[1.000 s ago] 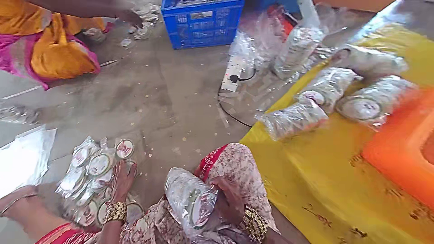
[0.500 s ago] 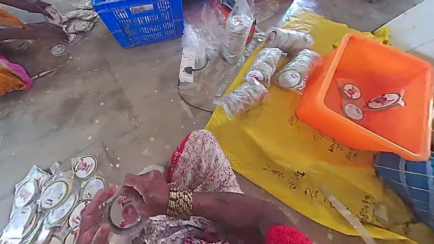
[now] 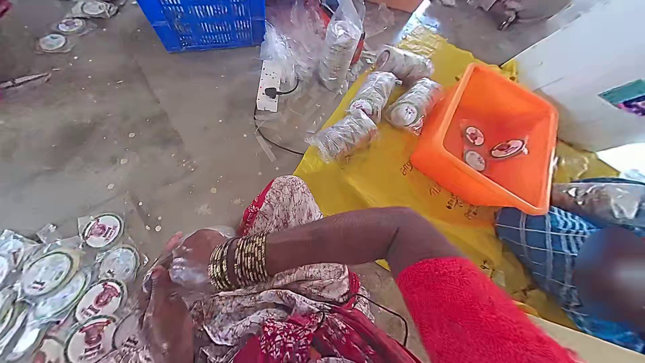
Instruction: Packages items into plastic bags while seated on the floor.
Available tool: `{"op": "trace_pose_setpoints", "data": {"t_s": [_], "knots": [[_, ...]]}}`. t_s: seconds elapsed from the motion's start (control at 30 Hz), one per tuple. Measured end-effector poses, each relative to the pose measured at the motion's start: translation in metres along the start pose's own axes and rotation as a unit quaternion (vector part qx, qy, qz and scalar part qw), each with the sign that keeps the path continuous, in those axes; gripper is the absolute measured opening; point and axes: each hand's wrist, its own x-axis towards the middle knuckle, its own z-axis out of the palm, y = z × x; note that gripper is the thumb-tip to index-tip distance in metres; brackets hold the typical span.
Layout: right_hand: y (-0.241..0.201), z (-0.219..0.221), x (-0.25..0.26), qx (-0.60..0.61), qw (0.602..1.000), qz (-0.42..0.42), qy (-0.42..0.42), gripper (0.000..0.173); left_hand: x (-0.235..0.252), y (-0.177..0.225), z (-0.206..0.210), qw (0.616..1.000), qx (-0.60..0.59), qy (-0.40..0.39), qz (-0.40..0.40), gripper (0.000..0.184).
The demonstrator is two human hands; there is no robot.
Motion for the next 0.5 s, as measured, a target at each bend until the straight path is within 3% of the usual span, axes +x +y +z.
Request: {"op": "trace_pose_setpoints", "data": {"t_s": [0.03,0.07,0.2,0.27,0.33,0.4,0.43,0.5], "knots": [[-0.006,-0.006,0.005,0.033,0.993,0.081,-0.083,0.037,0.008,-0.019,-0.009,0.998,-0.025,-0.033,0.043,0.038],[-0.008,-0.008,0.004,0.056,0.988,0.108,-0.091,0.033,0.013,-0.024,-0.006,0.997,-0.049,-0.03,0.056,0.037],[-0.036,-0.035,-0.006,0.017,0.971,0.175,-0.16,0.038,0.01,0.003,0.023,0.993,-0.095,0.066,-0.025,0.027],[-0.028,-0.011,-0.011,-0.031,0.976,0.192,-0.097,0.036,0.011,-0.001,0.021,0.992,-0.116,0.052,-0.023,0.03],[0.004,0.016,-0.019,-0.149,0.984,0.093,-0.029,0.022,0.015,-0.005,0.018,0.991,-0.133,0.026,0.011,0.032],[-0.012,-0.01,-0.015,-0.179,0.971,0.094,-0.125,0.019,0.016,-0.008,0.015,0.991,-0.132,-0.002,0.03,0.032],[-0.04,-0.036,-0.005,-0.148,0.945,0.173,-0.234,0.025,0.017,-0.01,0.014,0.99,-0.135,-0.013,0.032,0.032],[-0.058,-0.055,0.008,-0.119,0.912,0.239,-0.312,0.029,0.017,-0.012,0.016,0.989,-0.14,-0.029,0.041,0.033]]}}
